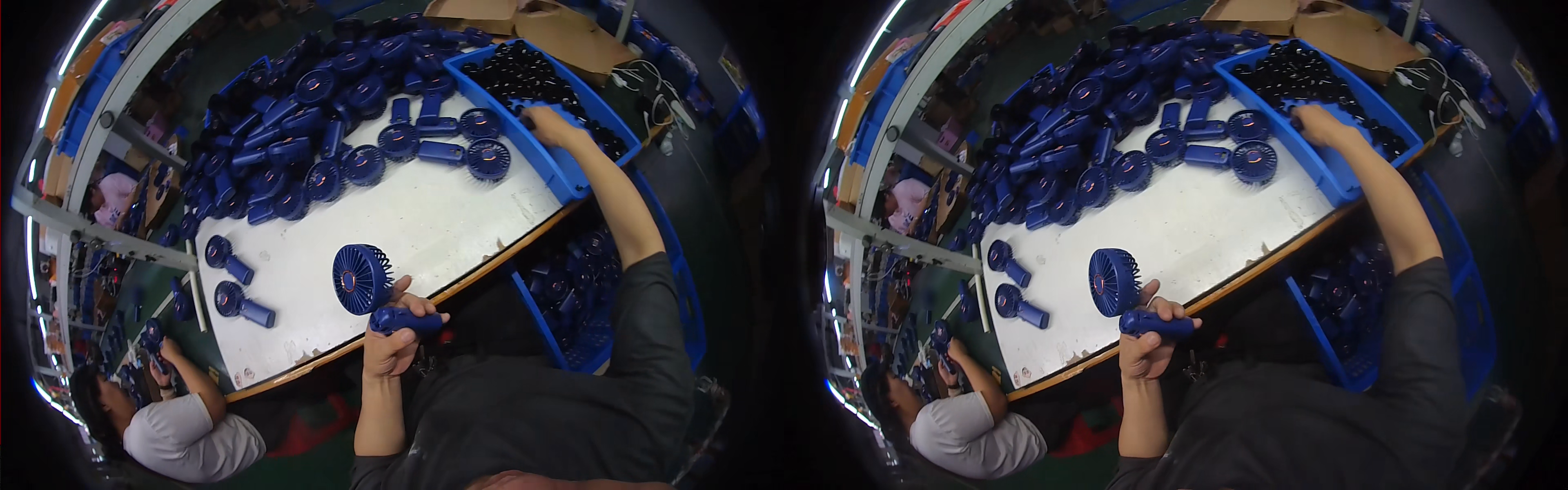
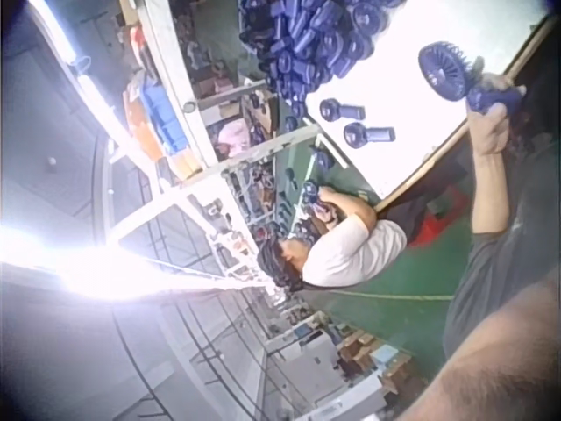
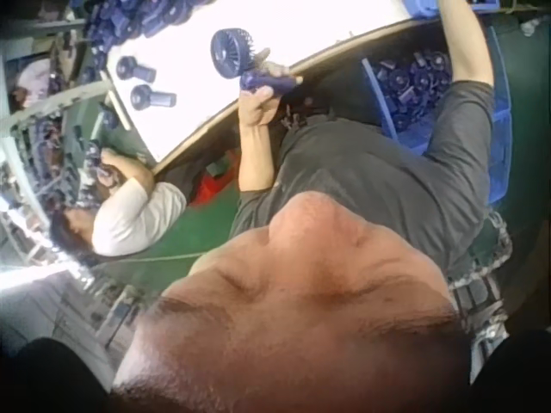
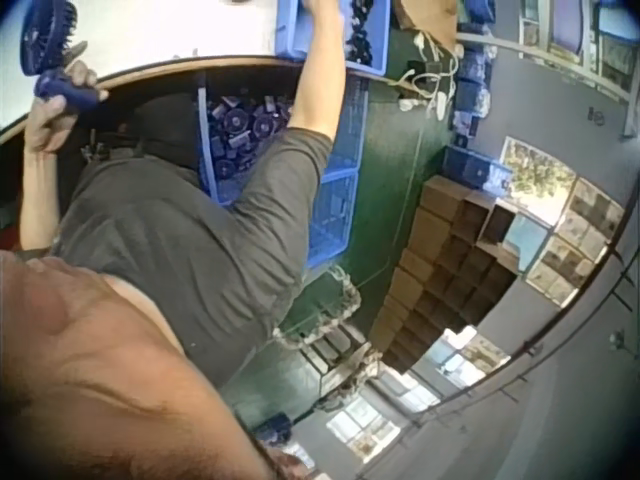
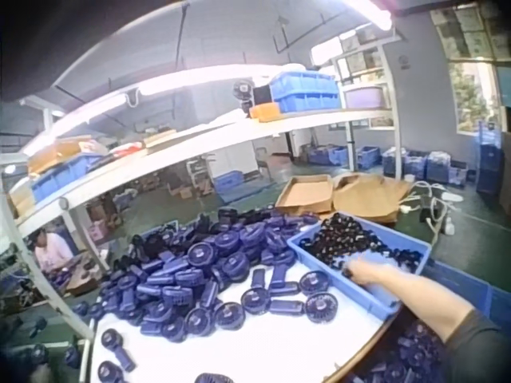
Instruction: Assembling handheld portable fans on a production line by joining components and using a screwdriver.
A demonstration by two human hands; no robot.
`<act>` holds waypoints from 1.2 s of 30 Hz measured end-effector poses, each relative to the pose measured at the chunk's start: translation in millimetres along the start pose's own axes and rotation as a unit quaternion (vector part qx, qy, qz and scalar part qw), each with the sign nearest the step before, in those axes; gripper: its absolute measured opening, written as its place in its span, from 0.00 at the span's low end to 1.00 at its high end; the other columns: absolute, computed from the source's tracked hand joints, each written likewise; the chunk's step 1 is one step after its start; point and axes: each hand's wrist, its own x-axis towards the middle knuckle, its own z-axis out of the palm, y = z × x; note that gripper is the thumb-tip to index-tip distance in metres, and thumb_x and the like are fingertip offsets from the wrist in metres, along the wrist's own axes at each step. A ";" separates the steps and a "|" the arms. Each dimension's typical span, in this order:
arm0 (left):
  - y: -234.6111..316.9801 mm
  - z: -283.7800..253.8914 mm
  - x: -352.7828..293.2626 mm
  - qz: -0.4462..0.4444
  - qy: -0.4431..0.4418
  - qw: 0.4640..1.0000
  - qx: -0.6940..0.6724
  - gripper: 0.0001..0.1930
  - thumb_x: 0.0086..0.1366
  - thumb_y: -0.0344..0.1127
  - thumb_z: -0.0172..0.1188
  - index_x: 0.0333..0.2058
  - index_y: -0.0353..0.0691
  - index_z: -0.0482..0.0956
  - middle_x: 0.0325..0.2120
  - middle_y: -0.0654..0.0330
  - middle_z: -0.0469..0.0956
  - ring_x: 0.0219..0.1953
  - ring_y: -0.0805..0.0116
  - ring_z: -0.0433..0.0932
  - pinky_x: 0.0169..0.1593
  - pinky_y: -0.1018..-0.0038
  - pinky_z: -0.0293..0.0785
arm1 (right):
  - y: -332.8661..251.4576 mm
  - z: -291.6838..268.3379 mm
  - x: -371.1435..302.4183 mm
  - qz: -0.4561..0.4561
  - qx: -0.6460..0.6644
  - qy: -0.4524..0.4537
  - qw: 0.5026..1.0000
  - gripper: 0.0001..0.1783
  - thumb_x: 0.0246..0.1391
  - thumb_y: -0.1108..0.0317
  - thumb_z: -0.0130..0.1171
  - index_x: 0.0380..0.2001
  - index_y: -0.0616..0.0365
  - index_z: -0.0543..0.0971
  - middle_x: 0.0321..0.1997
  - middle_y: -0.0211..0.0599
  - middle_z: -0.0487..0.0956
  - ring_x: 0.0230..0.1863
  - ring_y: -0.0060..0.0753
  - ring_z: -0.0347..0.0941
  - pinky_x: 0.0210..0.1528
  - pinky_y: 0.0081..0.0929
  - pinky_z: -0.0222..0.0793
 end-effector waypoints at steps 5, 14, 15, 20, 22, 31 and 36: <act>2.5 -7.7 -6.2 -0.007 0.073 0.996 0.056 0.25 0.59 0.24 0.63 0.55 0.32 0.69 0.40 0.54 0.71 0.46 0.54 0.76 0.33 0.61 0.86 | -14.4 -13.6 -16.3 0.052 0.095 0.158 0.981 0.27 0.46 0.80 0.59 0.53 0.59 0.74 0.33 0.41 0.80 0.34 0.35 0.77 0.37 0.33 0.74; -7.2 2.2 18.6 0.031 0.216 0.966 0.142 0.21 0.63 0.25 0.61 0.54 0.31 0.67 0.39 0.52 0.76 0.39 0.62 0.81 0.25 0.75 0.82 | -294.2 34.1 -180.1 -0.231 0.401 0.007 0.887 0.24 0.52 0.79 0.61 0.54 0.62 0.76 0.43 0.43 0.76 0.38 0.36 0.79 0.41 0.29 0.76; -5.6 -2.2 16.7 0.038 0.221 0.963 0.153 0.22 0.63 0.25 0.61 0.54 0.32 0.67 0.39 0.52 0.76 0.39 0.62 0.81 0.24 0.76 0.81 | -295.7 40.2 -183.1 -0.223 0.411 0.016 0.884 0.23 0.51 0.79 0.62 0.53 0.62 0.76 0.42 0.43 0.76 0.37 0.37 0.79 0.39 0.28 0.75; 16.4 4.3 4.7 -0.049 0.181 0.976 0.114 0.18 0.63 0.29 0.62 0.49 0.33 0.70 0.37 0.53 0.77 0.36 0.65 0.80 0.22 0.78 0.80 | -298.9 19.7 -168.5 -0.320 0.371 0.008 0.872 0.18 0.50 0.75 0.63 0.47 0.61 0.79 0.37 0.41 0.78 0.37 0.43 0.77 0.38 0.34 0.74; 13.3 -1.9 -2.1 -0.086 0.125 0.979 0.138 0.19 0.62 0.30 0.64 0.50 0.32 0.70 0.37 0.53 0.77 0.37 0.64 0.80 0.22 0.78 0.80 | -304.2 22.3 -153.3 -0.370 0.334 0.028 0.866 0.17 0.52 0.73 0.63 0.46 0.61 0.79 0.36 0.41 0.78 0.36 0.43 0.77 0.38 0.35 0.74; 4.7 0.7 -3.1 -0.071 0.152 0.986 0.017 0.32 0.71 0.63 0.41 0.58 0.38 0.65 0.46 0.50 0.75 0.45 0.58 0.79 0.38 0.61 0.85 | -329.7 30.1 -160.4 -0.393 0.222 0.039 0.892 0.25 0.50 0.63 0.66 0.52 0.59 0.76 0.44 0.46 0.75 0.45 0.48 0.73 0.47 0.39 0.71; -13.4 4.8 1.3 -0.060 0.202 0.940 0.270 0.26 0.72 0.50 0.42 0.57 0.34 0.66 0.53 0.48 0.72 0.57 0.57 0.71 0.62 0.63 0.66 | -331.9 59.3 -196.2 -0.285 0.261 0.122 0.914 0.38 0.43 0.60 0.68 0.56 0.65 0.69 0.46 0.47 0.74 0.48 0.54 0.69 0.52 0.44 0.67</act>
